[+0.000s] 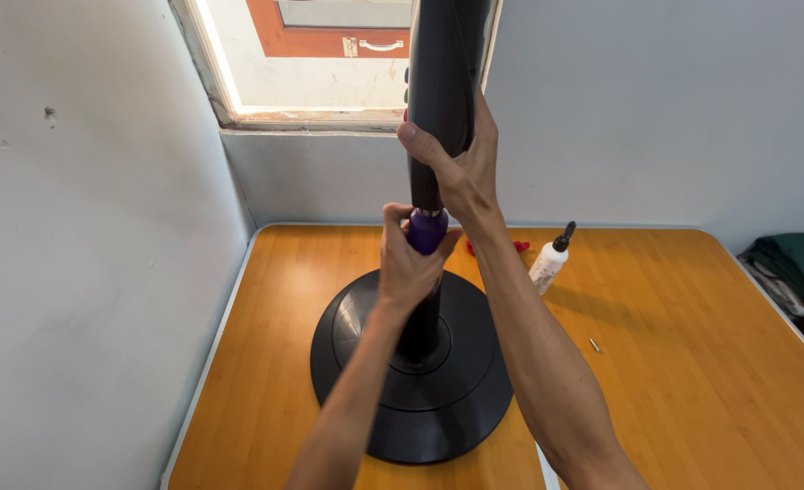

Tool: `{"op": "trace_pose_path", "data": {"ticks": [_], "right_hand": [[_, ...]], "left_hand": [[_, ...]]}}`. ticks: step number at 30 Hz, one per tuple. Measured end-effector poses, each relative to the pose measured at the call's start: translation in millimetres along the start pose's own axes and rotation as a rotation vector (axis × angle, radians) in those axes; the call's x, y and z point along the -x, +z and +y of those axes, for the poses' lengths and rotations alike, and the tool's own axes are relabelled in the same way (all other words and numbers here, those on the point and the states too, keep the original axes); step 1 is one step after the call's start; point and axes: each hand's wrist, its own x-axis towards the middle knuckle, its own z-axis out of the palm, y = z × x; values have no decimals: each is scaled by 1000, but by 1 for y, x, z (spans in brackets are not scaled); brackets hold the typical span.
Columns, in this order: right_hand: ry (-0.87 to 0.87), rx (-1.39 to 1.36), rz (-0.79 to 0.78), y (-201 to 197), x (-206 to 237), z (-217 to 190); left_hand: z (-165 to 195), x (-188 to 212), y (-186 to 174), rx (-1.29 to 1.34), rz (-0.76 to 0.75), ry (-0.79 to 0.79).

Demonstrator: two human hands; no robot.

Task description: The person unscrews screws from the rear cover of a standing fan using a screwdriver, then detaches the motor housing from the fan pole and works on the pole joint by hand. They reattach the housing, tighten it with the screwdriver, and the reassembled fan stands upright on the table at the end.

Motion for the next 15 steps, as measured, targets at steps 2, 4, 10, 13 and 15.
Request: {"op": "trace_pose_path", "data": {"ticks": [2,4,10,13,15], "right_hand": [[-17,12,14,0,1,-1],[34,-16,9,1,2,-1],[56,-55,10,3,2,-2],[54,-42,18,2,-11,-6],[42,-21,29,3,-23,-9]], "left_hand": [[4,0,4,1,93,108],[6,3,2,65,80,121],[0,5,-8,30,-65,-53],[-2,-4,3,111,-20,58],[-2,-8,4,86,-15,102]]}}
